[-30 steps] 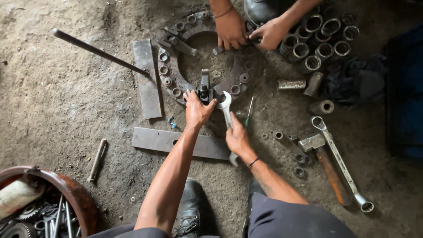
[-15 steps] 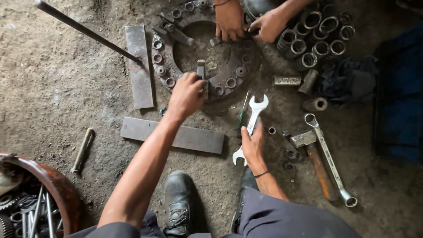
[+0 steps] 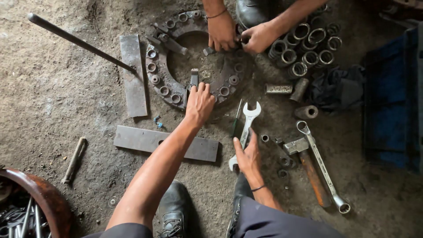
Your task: Disassembling and inspecting a heavy-duty clutch plate assembly in a workshop.
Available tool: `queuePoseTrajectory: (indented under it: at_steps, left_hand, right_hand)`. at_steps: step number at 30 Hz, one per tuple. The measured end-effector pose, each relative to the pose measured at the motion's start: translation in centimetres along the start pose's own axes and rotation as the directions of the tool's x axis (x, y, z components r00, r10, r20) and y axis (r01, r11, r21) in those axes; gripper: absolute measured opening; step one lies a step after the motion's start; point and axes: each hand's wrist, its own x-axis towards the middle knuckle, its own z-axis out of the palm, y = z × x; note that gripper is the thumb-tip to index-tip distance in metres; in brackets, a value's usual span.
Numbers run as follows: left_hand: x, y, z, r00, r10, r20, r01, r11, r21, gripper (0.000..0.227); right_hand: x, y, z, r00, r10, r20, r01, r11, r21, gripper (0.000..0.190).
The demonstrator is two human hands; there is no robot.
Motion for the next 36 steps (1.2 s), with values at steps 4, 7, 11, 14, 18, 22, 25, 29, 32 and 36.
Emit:
queuePoseTrajectory:
  at_steps: [4,7,11,14,18,22,25,29,32,36]
  left_hand:
    - [-0.1,-0.4,0.0,1.0,0.005,0.03,-0.005,1.0,-0.001,0.014]
    - [-0.1,-0.4,0.0,0.998,0.063,0.009,-0.063,0.998,0.01,0.013]
    - [0.5,0.2,0.3,0.987,0.14,0.076,-0.147,0.984,0.104,0.015]
    - [0.8,0.2,0.3,0.98,0.16,0.118,-0.173,0.979,0.107,0.016]
    - [0.7,0.0,-0.2,0.987,0.141,0.072,-0.149,0.983,0.11,0.014]
    - [0.5,0.1,-0.6,0.982,0.111,0.156,-0.126,0.988,0.091,0.014]
    - [0.2,-1.4,-0.8,0.976,0.126,0.178,-0.133,0.991,0.025,0.013]
    - [-0.8,-5.0,-0.7,0.99,0.092,0.104,-0.08,0.991,-0.109,0.018]
    - [-1.5,-8.6,-2.9,0.98,0.088,0.177,-0.088,0.996,-0.006,0.02]
    - [-1.0,-12.3,-5.0,0.915,-0.075,0.397,0.107,0.992,-0.06,0.02]
  right_hand:
    - [0.0,1.2,0.5,0.994,-0.11,-0.015,0.108,0.986,-0.129,0.071]
    - [-0.9,-0.4,0.2,0.978,-0.205,-0.029,0.196,0.963,-0.183,0.061]
    - [-1.5,-2.3,-0.6,0.938,-0.344,-0.029,0.33,0.919,-0.216,0.049]
    - [-1.6,-2.5,-1.0,0.931,-0.365,-0.022,0.353,0.913,-0.206,0.045]
    - [-1.8,-4.2,-1.5,0.956,-0.291,0.034,0.292,0.936,-0.199,0.044]
    - [-1.4,-4.9,-1.7,0.94,-0.331,0.077,0.34,0.915,-0.215,0.05]
    - [-0.4,-9.3,-4.0,0.844,-0.533,0.067,0.535,0.825,-0.183,0.06]
    - [2.2,-15.1,-7.5,0.689,-0.725,-0.005,0.72,0.685,-0.11,0.057]
    - [4.2,-18.3,-9.5,0.771,-0.609,0.187,0.629,0.774,-0.074,0.04]
    - [7.9,-22.9,-10.7,0.525,-0.652,0.546,0.81,0.58,-0.086,0.034]
